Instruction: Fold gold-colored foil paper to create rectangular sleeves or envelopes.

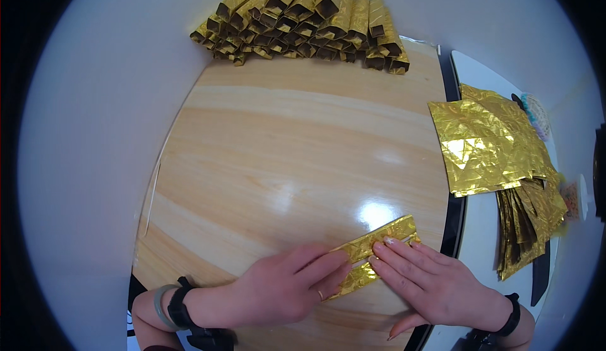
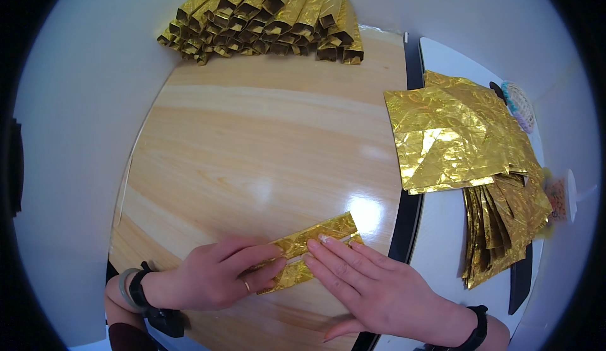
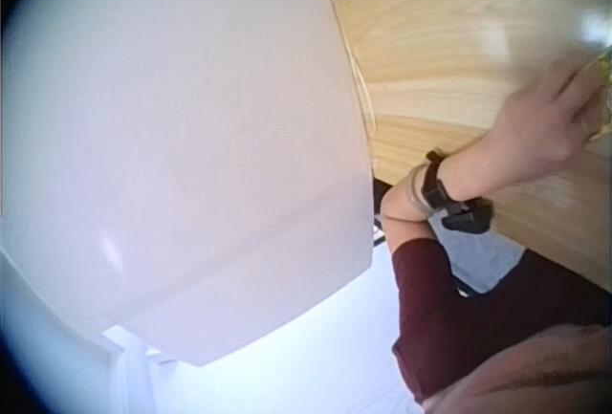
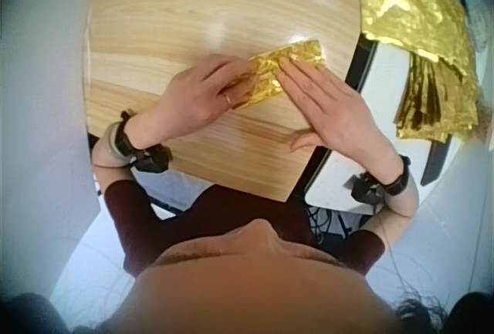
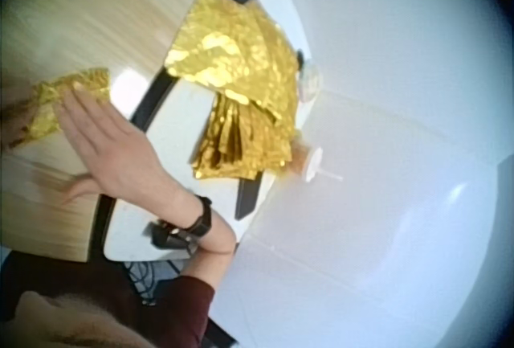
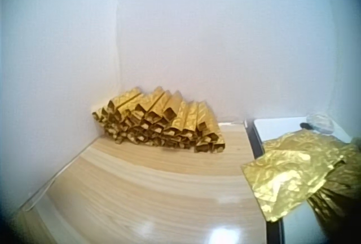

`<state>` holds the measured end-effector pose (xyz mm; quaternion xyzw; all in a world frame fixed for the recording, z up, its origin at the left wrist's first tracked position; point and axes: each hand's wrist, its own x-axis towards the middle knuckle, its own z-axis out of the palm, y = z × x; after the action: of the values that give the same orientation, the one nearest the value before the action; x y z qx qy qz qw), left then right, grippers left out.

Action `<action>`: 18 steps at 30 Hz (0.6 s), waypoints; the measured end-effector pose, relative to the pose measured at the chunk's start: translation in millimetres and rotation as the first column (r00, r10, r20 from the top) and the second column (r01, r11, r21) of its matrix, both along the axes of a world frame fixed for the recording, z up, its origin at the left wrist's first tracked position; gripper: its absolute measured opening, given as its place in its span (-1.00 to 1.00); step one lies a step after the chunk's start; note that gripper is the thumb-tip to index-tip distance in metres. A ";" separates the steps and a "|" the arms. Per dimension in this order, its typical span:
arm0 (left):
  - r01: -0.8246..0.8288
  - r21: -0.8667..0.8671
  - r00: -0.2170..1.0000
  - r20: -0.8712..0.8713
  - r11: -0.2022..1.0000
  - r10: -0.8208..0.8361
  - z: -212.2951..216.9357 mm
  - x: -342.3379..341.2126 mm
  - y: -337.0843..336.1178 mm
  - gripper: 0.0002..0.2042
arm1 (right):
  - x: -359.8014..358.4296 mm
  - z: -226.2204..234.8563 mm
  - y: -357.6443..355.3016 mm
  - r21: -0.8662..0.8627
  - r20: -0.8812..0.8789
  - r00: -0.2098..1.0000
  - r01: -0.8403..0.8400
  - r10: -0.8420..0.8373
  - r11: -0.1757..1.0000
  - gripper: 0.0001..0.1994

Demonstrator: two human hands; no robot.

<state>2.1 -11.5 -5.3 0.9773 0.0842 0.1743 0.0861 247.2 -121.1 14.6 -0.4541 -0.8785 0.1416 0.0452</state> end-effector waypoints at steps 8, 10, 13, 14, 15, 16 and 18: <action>0.111 -0.056 0.994 -0.003 0.992 -0.112 -3.2 -1.4 1.5 -0.75 | -1.1 3.8 0.0 -0.007 0.097 0.995 0.008 -0.007 1.000 -0.08; 0.113 0.025 0.993 -0.045 0.993 -0.111 -1.2 -2.9 1.2 -0.74 | -3.3 4.5 2.5 0.001 0.140 0.990 0.018 -0.018 1.000 -0.07; 0.096 0.002 0.994 -0.047 0.995 -0.096 -0.2 -3.9 0.9 -0.72 | -3.0 1.2 7.4 0.001 0.072 0.997 0.036 -0.036 0.999 -0.15; 0.102 0.004 0.994 -0.042 0.995 -0.101 1.2 -2.6 1.4 -0.72 | -2.2 2.0 8.3 0.002 0.078 0.996 0.041 -0.041 0.999 -0.15; 0.115 0.025 0.992 -0.055 0.993 -0.113 3.1 -1.0 2.0 -0.71 | -1.4 3.1 9.3 0.049 0.015 0.994 0.107 -0.108 0.993 -0.28; 0.129 0.046 0.990 -0.068 0.991 -0.125 4.4 0.1 2.7 -0.70 | -0.7 3.7 9.6 0.092 -0.050 0.984 0.176 -0.172 0.980 -0.39; 0.120 0.066 0.990 -0.080 0.991 -0.115 4.2 -1.5 2.2 -0.68 | 4.1 -7.0 13.6 0.135 -0.149 0.967 0.226 -0.206 0.965 -0.49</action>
<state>0.6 -9.3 -1.1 0.9889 0.0236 0.1345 0.0585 251.3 -107.5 7.5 -0.5320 -0.8268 0.0989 0.1535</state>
